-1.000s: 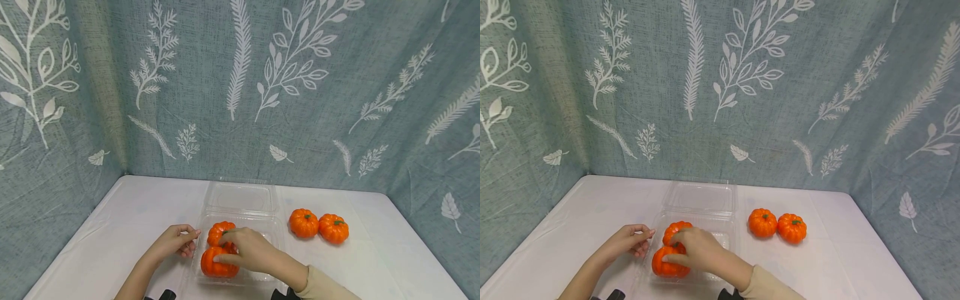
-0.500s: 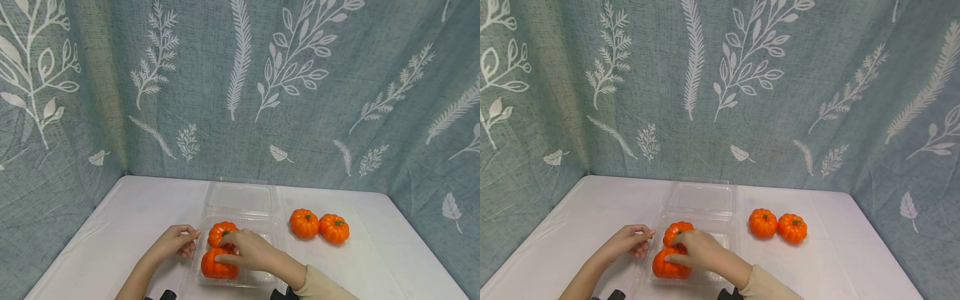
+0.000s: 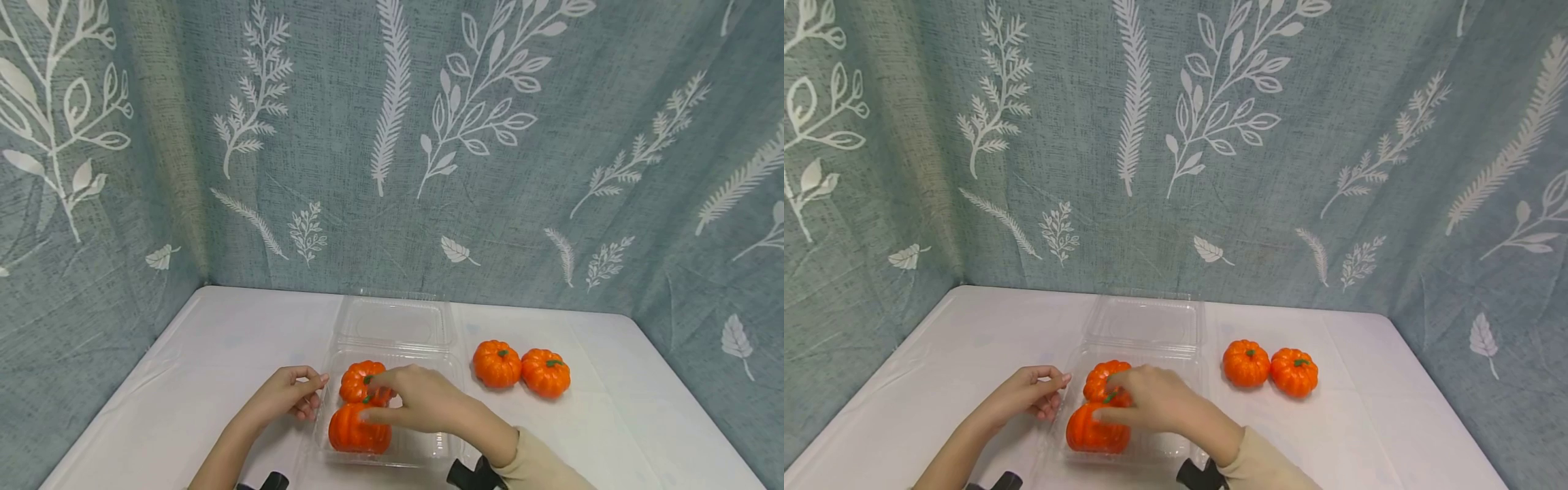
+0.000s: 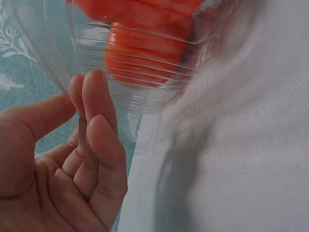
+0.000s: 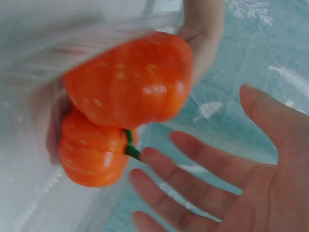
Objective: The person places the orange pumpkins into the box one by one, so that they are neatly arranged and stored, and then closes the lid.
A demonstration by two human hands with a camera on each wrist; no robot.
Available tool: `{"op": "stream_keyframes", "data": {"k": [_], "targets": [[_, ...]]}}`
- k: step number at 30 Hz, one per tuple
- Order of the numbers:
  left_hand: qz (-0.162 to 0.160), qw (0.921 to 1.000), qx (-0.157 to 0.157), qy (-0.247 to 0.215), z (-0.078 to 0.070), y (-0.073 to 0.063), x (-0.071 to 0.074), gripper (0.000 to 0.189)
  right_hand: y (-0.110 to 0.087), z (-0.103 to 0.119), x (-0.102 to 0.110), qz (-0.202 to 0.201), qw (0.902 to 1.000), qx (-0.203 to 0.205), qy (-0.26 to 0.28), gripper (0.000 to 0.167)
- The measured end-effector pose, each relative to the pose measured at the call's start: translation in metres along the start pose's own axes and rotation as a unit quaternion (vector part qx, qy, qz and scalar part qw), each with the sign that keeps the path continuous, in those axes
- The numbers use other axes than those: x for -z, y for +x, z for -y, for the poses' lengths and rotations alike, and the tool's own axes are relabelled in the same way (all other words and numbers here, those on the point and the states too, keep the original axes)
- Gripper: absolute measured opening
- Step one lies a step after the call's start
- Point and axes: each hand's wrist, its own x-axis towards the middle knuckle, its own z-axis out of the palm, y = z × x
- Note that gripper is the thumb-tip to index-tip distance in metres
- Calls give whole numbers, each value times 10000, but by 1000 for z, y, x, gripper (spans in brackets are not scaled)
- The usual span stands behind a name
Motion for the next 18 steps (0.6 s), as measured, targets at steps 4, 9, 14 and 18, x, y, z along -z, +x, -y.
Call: {"op": "stream_keyframes", "data": {"k": [4,9,14,18], "targets": [[-18,10000,-8,-15,1,1,0,33,-7,0,8,167,9995,-265,-78,41],[-6,10000,2,-6,1,1,0,34,-18,-1,16,380,9982,-441,-135,38],[18,10000,-23,23,1,1,0,34,-28,-4,23,457,9970,-609,-152,37],[66,9999,-88,-5,1,0,0,32,-32,-7,24,365,9969,-692,-93,41]]}}
